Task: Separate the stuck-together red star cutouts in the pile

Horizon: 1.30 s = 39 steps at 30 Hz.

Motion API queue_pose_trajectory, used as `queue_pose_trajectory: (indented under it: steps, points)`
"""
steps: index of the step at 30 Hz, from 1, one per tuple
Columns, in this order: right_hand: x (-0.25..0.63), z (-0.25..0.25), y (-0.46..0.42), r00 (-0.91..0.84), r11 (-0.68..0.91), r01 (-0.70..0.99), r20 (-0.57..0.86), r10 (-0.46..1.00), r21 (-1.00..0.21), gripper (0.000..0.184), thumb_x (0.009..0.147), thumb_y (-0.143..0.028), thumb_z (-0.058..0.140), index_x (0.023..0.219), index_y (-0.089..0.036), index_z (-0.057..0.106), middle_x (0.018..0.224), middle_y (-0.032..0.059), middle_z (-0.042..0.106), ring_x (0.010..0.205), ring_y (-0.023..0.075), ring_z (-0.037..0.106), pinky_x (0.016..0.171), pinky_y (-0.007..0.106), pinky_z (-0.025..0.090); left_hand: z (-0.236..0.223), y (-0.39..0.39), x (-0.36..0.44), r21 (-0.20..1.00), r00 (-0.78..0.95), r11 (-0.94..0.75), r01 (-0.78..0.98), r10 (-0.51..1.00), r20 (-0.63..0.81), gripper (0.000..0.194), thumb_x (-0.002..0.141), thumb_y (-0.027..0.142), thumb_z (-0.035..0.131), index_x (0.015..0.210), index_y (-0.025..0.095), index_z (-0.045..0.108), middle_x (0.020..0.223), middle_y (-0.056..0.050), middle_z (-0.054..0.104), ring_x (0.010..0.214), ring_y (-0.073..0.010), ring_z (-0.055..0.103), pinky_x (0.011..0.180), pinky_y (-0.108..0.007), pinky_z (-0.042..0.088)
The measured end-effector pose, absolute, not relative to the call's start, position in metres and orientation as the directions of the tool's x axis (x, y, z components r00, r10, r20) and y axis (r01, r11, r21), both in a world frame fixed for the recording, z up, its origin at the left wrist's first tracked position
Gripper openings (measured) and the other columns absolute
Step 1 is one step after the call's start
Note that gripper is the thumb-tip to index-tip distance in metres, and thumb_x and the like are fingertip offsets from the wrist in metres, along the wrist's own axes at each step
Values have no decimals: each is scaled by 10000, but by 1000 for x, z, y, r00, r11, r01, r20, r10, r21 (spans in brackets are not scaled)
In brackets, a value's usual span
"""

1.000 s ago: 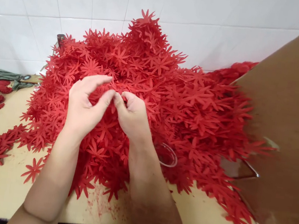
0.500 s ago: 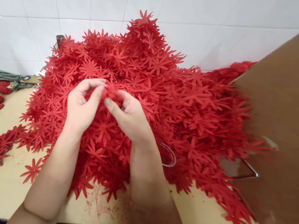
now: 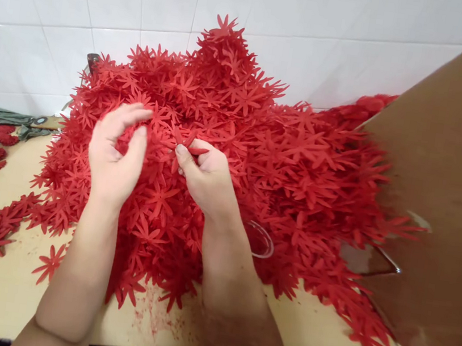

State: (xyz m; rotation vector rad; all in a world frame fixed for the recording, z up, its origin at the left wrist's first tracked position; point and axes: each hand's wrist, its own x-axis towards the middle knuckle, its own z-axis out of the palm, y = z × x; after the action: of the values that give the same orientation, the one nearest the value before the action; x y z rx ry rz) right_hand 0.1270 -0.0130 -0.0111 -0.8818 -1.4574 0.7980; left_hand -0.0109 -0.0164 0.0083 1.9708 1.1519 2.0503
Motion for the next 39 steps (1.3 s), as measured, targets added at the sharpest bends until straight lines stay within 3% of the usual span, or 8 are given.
queue_pose_trajectory:
  steps: [5, 10, 16, 21, 25, 28, 33, 39]
  points:
    - [127, -17, -9, -10, 495, -27, 495, 869, -869, 327, 821, -422, 519, 616, -187, 422, 530, -57, 318, 488, 54, 270, 466, 224, 248, 7, -24, 7, 592, 84, -708, 386, 665, 742, 223, 779, 288, 614, 960, 176, 682, 1016, -48, 702, 967, -145, 633, 941, -282, 471]
    - [130, -16, -7, -2, 481, -105, 484, 875, -870, 344, 776, -511, 549, 681, -186, 486, 541, -57, 315, 518, 67, 330, 511, 222, 321, 3, -20, 8, 663, 130, -677, 320, 724, 677, 254, 764, 294, 637, 987, 178, 671, 1066, -56, 688, 1004, -148, 627, 949, -275, 469]
    - [129, -10, -13, -154, 452, -138, 470, 869, -881, 347, 804, -507, 513, 704, -177, 477, 602, -45, 403, 558, 64, 368, 583, 224, 386, 1, -16, 8, 730, 32, -646, 222, 754, 657, 148, 778, 290, 615, 837, 162, 660, 892, -37, 711, 867, -127, 652, 874, -251, 498]
    - [131, -7, -17, -260, 484, -103, 493, 831, -869, 173, 817, -333, 531, 756, -176, 497, 691, -31, 489, 592, 64, 408, 588, 218, 388, -2, -7, 3, 756, -225, -648, 97, 725, 651, 132, 792, 314, 585, 810, 184, 573, 894, -25, 683, 868, -119, 639, 849, -252, 501]
    - [135, -7, -15, -200, 461, -77, 466, 862, -884, 109, 794, -240, 530, 717, -164, 522, 599, -42, 479, 534, 60, 429, 536, 211, 372, -4, 6, -21, 766, -411, -642, 22, 693, 592, 136, 802, 335, 551, 855, 217, 510, 885, -25, 648, 842, -128, 628, 816, -283, 512]
    - [136, -9, -13, -108, 427, -78, 434, 895, -901, 82, 778, -237, 553, 777, -155, 563, 573, -41, 510, 499, 60, 438, 501, 210, 358, -4, 13, -39, 710, -439, -690, 137, 601, 668, 258, 702, 213, 647, 938, 223, 542, 1063, -36, 622, 1031, -152, 587, 971, -311, 455]
    - [131, -11, -11, 45, 453, -3, 452, 891, -892, 340, 786, -377, 577, 556, -174, 431, 480, -48, 423, 453, 46, 365, 460, 215, 279, 0, 1, -29, 591, -295, -753, 291, 516, 804, 286, 753, 185, 609, 1036, 219, 600, 1147, -34, 614, 1136, -149, 542, 1069, -318, 383]
    - [124, -12, -13, 34, 464, -17, 464, 885, -885, 410, 762, -507, 579, 578, -165, 446, 527, -52, 356, 504, 43, 305, 477, 212, 270, 5, -22, 7, 655, 59, -678, 334, 708, 703, 236, 743, 298, 658, 947, 181, 675, 1004, -45, 693, 959, -147, 633, 931, -279, 476]
